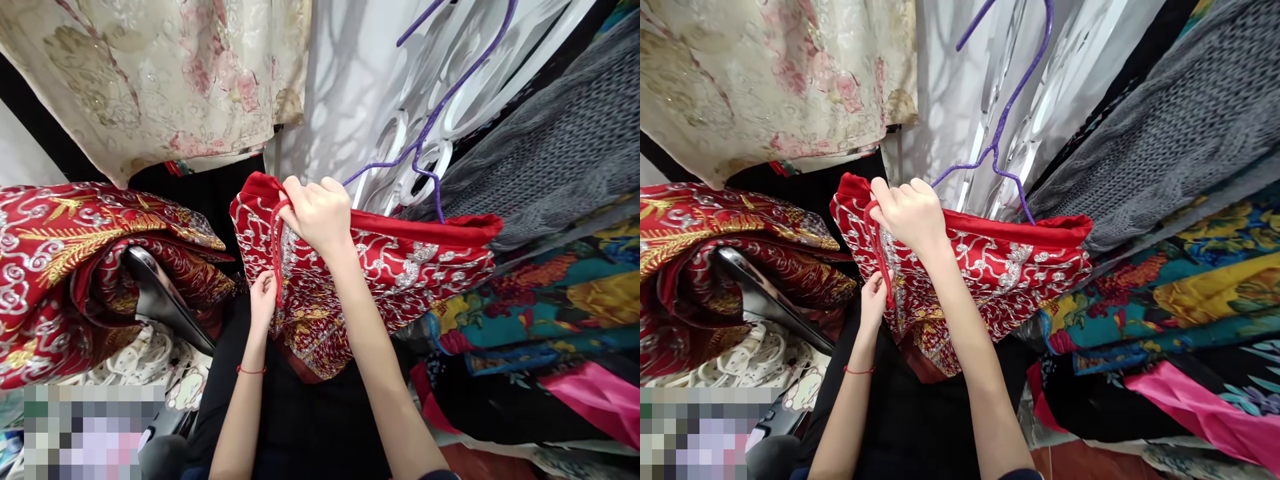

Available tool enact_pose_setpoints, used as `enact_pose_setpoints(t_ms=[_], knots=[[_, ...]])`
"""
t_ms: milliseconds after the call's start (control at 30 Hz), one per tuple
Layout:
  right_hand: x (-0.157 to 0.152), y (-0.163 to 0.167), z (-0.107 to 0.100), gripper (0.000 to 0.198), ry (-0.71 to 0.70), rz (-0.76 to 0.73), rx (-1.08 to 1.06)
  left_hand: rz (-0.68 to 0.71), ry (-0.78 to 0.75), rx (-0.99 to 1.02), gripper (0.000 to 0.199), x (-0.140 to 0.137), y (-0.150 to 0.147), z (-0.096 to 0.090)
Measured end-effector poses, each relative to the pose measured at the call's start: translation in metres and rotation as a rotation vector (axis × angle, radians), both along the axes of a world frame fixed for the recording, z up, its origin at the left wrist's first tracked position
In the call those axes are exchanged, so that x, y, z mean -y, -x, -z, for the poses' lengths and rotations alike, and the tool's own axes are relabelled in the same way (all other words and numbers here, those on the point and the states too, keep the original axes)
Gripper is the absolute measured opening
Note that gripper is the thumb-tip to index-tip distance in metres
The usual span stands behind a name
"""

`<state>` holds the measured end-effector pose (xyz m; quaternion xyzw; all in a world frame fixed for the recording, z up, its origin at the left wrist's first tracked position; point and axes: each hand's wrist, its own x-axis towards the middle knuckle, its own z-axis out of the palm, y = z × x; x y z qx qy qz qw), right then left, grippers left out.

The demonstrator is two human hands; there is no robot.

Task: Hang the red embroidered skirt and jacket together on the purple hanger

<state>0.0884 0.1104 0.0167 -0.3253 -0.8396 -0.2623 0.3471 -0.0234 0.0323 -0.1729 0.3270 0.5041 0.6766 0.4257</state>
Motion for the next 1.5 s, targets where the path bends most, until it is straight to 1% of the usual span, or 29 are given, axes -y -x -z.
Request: enact_pose_setpoints(t_ms=[100, 200, 300, 400, 467, 533, 600, 700, 767, 867, 967, 1133, 1233, 1333, 1400, 1500], knots=[[0.002, 0.001, -0.002, 0.038, 0.041, 0.016, 0.003, 0.054, 0.031, 0.002, 0.035, -0.004, 0.004, -0.004], [0.003, 0.002, -0.003, 0.040, 0.066, 0.017, -0.002, 0.059, 0.051, -0.007, 0.038, -0.007, 0.005, -0.007], [0.001, 0.001, -0.002, 0.043, 0.061, 0.013, -0.006, 0.003, 0.068, -0.063, 0.041, -0.012, 0.001, -0.013], [-0.001, 0.000, 0.000, 0.045, 0.033, -0.001, -0.009, -0.097, 0.101, -0.207, 0.040, -0.020, -0.003, -0.019], [-0.003, 0.000, 0.001, 0.045, 0.015, -0.008, -0.016, -0.134, 0.117, -0.276, 0.040, -0.026, -0.005, -0.019], [-0.003, 0.000, 0.002, 0.045, 0.009, -0.005, -0.019, -0.119, 0.104, -0.253, 0.038, -0.032, -0.004, -0.016], [-0.003, 0.000, 0.002, 0.044, 0.011, 0.002, -0.017, -0.071, 0.066, -0.161, 0.035, -0.035, -0.003, -0.010], [-0.002, 0.001, 0.001, 0.043, 0.014, 0.006, -0.011, -0.035, -0.006, -0.048, 0.033, -0.033, 0.000, -0.003], [-0.001, 0.001, 0.001, 0.044, 0.013, 0.004, -0.015, -0.019, -0.029, -0.033, 0.034, -0.029, 0.001, -0.001], [-0.001, 0.002, 0.002, 0.046, 0.012, -0.002, -0.033, 0.036, -0.013, -0.052, 0.039, -0.023, 0.001, -0.004], [-0.002, 0.002, 0.002, 0.044, 0.020, -0.011, -0.043, 0.080, -0.003, -0.037, 0.045, -0.022, -0.001, -0.010], [0.000, 0.001, 0.000, 0.041, 0.031, 0.020, -0.022, 0.042, -0.085, 0.015, 0.042, -0.020, -0.008, -0.012], [0.001, 0.001, -0.001, 0.042, 0.029, 0.036, -0.003, 0.008, -0.106, 0.004, 0.038, -0.017, -0.011, -0.014], [0.001, 0.000, -0.001, 0.042, 0.020, 0.041, -0.001, -0.012, -0.113, -0.059, 0.031, -0.014, -0.006, -0.020], [0.000, 0.000, -0.001, 0.041, 0.009, 0.036, -0.008, 0.012, -0.072, -0.126, 0.029, -0.013, 0.001, -0.022], [0.000, 0.001, 0.000, 0.040, 0.000, 0.029, -0.017, 0.082, 0.017, -0.183, 0.032, -0.012, 0.010, -0.024]])
